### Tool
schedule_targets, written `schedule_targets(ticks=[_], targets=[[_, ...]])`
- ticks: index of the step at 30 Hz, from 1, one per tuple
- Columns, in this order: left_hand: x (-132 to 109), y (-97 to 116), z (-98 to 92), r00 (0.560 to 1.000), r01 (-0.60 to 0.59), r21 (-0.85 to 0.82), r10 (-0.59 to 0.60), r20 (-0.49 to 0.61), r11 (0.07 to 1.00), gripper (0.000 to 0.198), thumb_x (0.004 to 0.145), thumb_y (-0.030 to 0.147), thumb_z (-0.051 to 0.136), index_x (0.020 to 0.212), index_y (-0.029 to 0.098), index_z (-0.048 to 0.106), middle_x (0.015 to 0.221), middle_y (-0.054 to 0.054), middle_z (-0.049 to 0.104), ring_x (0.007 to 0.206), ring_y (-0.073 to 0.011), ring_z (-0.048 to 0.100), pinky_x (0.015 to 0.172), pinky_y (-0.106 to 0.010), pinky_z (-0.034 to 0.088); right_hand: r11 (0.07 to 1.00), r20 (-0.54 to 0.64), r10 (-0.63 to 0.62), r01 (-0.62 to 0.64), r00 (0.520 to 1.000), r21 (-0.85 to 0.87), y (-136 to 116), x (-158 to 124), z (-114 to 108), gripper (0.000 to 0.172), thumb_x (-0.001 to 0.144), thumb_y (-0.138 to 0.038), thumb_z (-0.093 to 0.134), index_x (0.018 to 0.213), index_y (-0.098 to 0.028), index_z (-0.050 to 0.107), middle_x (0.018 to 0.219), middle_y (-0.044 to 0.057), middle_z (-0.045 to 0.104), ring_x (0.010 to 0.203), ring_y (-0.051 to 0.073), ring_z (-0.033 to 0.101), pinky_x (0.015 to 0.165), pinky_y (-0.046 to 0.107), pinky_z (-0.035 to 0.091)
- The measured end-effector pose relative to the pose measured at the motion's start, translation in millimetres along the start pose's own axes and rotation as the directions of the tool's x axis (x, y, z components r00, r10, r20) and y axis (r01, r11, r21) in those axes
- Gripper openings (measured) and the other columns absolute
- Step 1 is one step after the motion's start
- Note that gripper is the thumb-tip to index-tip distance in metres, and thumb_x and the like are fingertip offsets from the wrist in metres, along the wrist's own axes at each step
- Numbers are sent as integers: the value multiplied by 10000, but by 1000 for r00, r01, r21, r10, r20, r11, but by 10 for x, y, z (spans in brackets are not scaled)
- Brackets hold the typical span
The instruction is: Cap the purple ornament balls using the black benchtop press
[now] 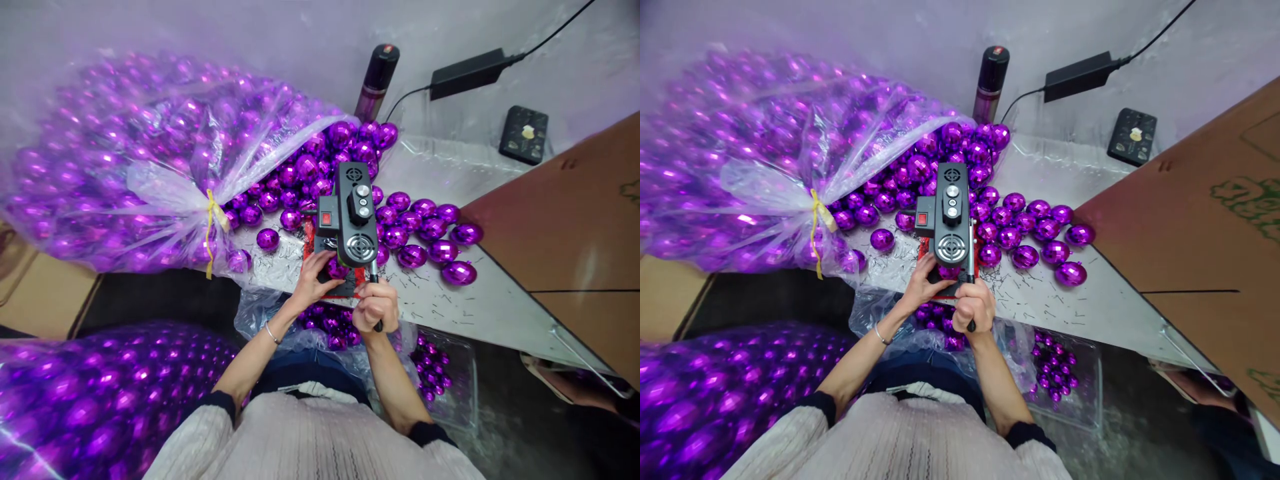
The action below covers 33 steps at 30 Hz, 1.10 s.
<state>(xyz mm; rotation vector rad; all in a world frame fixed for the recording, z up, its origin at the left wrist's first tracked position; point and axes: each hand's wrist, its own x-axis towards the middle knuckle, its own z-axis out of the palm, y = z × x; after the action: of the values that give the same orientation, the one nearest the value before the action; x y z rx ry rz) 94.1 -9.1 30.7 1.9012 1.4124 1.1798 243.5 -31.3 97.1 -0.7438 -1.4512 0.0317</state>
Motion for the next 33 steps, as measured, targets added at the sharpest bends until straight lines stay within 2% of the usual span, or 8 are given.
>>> schedule_targets(ticks=[6, 12, 18, 23, 26, 29, 31, 33], targets=[[9, -6, 3, 1000, -6, -9, 6, -5, 1000, 669, 810, 555, 795, 1366, 227, 621, 1333, -133, 683, 1270, -301, 630, 1112, -495, 485, 996, -11, 16, -16, 1000, 82, 34, -29, 38, 316, 1041, -303, 412, 761, -226, 537, 758, -11, 588, 608, 130, 619, 546, 320, 539], [21, -51, 38, 999, -36, 1, 36, -21, 999, 673, 813, 555, 791, 1374, 228, 612, 1344, -133, 678, 1272, -301, 630, 1110, -494, 487, 999, 26, -50, 50, 998, 6, 87, -81, 47, 299, 1028, -251, 406, 752, -222, 516, 761, -22, 590, 606, 120, 646, 636, 333, 559], [40, -70, 47, 990, -124, 24, 125, -60, 992, 685, 841, 530, 774, 1409, 209, 567, 1334, -148, 684, 1263, -298, 643, 1084, -488, 511, 998, 1, 50, -50, 999, -40, -148, 291, -11, 322, 1004, -192, 446, 689, -215, 507, 693, -26, 584, 622, 119, 593, 620, 296, 466], [-367, -19, 16, 942, -327, 190, 336, -14, 926, 655, 941, 510, 657, 1486, 205, 462, 1378, -172, 653, 1330, -293, 615, 1146, -520, 459, 987, 67, 147, -142, 987, -70, -349, 630, -68, 319, 982, -142, 483, 673, -215, 518, 659, -16, 581, 661, 132, 599, 622, 299, 427], [-649, -48, -67, 888, -448, 270, 458, 27, 852, 977, 818, 743, 657, 1561, 185, 354, 1427, -220, 606, 1387, -343, 566, 1158, -548, 434, 994, 77, 96, -92, 992, -55, -322, 584, -83, 305, 973, -128, 499, 681, -214, 524, 647, -20, 572, 668, 133, 604, 623, 298, 428], [-611, -123, -288, 912, -320, 387, 392, -121, 865, 989, 858, 744, 604, 1598, 170, 286, 1484, -248, 549, 1425, -354, 520, 1169, -541, 414, 996, 76, 72, -68, 995, -51, -266, 475, -83, 279, 968, -132, 514, 702, -213, 534, 654, -18, 578, 671, 135, 602, 620, 300, 432], [-394, -177, -507, 932, -70, 465, 225, -285, 882, 775, 971, 572, 557, 1583, 158, 324, 1525, -252, 512, 1452, -357, 482, 1181, -545, 391, 996, 73, 74, -70, 995, -56, -247, 431, -79, 280, 972, -140, 510, 703, -214, 536, 662, -12, 584, 670, 138, 598, 612, 303, 433], [-120, -222, -728, 931, 178, 498, 18, -364, 848, 648, 1015, 470, 502, 1552, 127, 381, 1553, -266, 476, 1448, -385, 469, 1172, -574, 385, 996, 76, 75, -71, 994, -56, -242, 416, -77, 285, 975, -144, 503, 701, -215, 534, 668, -8, 586, 672, 139, 597, 608, 303, 438]])
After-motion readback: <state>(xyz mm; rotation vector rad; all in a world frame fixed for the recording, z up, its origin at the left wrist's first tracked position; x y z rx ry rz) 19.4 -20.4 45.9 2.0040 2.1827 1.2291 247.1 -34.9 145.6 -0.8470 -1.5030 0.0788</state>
